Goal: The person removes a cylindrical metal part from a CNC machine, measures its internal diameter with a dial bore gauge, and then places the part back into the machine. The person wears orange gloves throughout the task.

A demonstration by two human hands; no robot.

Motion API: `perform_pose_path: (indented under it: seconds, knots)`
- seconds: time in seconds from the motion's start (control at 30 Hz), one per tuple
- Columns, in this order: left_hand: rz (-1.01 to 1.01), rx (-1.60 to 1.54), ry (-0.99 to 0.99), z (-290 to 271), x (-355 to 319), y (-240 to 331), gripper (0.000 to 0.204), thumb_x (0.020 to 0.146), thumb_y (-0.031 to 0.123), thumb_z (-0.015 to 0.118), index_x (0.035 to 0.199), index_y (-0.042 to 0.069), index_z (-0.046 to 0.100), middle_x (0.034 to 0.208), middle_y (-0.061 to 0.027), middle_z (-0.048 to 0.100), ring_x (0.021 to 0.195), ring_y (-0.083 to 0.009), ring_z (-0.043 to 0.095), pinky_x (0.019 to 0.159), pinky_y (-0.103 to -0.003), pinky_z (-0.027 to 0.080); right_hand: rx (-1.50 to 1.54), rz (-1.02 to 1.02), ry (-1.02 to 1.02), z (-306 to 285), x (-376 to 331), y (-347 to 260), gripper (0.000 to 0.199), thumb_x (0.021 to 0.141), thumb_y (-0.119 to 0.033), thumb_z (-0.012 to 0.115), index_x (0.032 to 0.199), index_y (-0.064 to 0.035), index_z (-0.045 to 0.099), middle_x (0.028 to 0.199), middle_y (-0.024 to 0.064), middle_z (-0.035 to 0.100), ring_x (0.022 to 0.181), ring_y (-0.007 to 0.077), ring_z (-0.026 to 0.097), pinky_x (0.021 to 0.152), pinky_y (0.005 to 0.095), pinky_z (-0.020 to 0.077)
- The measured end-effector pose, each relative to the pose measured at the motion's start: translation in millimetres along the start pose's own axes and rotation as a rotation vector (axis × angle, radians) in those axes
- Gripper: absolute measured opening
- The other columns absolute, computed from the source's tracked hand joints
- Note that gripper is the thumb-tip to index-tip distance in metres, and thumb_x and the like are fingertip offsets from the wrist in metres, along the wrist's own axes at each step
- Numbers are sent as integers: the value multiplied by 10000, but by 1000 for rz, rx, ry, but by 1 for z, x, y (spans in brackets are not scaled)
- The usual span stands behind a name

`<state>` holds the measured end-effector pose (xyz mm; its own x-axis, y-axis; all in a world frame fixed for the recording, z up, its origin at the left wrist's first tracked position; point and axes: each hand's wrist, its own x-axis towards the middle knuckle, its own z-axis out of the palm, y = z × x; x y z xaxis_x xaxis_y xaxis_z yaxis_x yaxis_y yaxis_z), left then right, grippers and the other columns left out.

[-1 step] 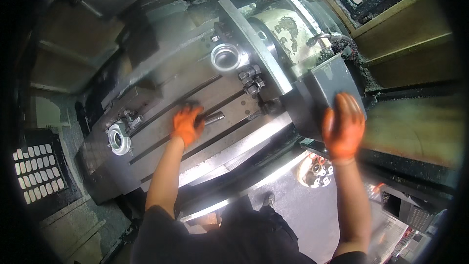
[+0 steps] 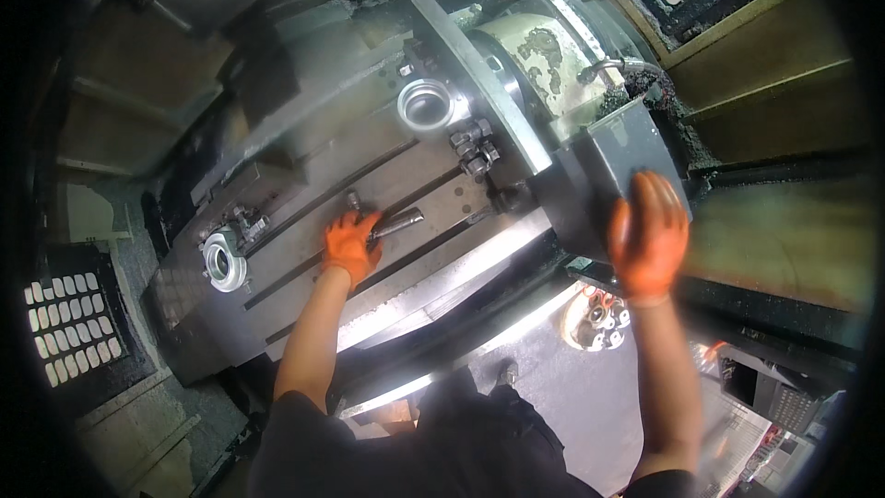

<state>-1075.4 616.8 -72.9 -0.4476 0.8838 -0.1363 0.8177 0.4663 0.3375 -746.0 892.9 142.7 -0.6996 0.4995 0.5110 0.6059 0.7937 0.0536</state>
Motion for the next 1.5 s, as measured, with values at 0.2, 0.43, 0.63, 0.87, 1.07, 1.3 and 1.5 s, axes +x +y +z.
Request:
perform_pose_path:
  seconds: [0.2,0.43,0.63,0.87,1.07,1.3,1.5]
  knots:
    - [-357,137,-80,31,-22,-1,471,814,321,721,1277,284,641,1091,-140,652,1024,-356,645,896,-501,494,19,-33,15,3,1,2,399,890,-81,689,1270,0,601,1253,192,649,1194,375,609,1043,457,459]
    - [-9,-457,509,-34,26,-8,374,788,27,701,1147,121,657,996,-148,688,901,-405,646,785,-480,522,2,-27,24,2,-1,3,430,867,-72,708,1279,-24,592,1252,186,640,1185,368,605,1027,466,462]
    - [23,-1532,161,-92,145,13,271,987,29,645,1252,80,625,950,39,591,770,-58,523,643,-227,412,11,-21,19,0,5,-1,403,857,-49,680,1251,0,611,1242,204,655,1164,398,622,1026,474,477]
    - [146,-1381,311,-77,192,14,247,925,5,686,1169,38,669,1123,-41,718,980,-108,658,881,-247,530,18,13,9,1,2,-1,419,845,-48,678,1255,2,608,1237,208,653,1172,405,616,1027,478,467]
    - [-43,-1182,802,-59,205,37,188,893,154,786,994,27,691,959,-18,698,848,-81,621,753,-238,506,19,2,-5,2,1,0,442,852,-68,691,1276,4,589,1230,206,649,1166,402,615,1017,485,464]
    - [-228,-1162,756,-64,207,42,269,926,271,767,853,34,664,732,27,632,674,-62,553,629,-270,447,0,16,10,3,0,3,423,861,-97,703,1266,-15,611,1253,186,647,1197,374,607,1007,471,464]
    - [-294,-1084,739,-77,204,52,212,933,208,753,850,39,658,724,29,624,673,-78,566,627,-267,455,7,36,30,4,1,3,413,863,-114,702,1255,-16,618,1241,189,653,1186,384,614,1014,477,469]
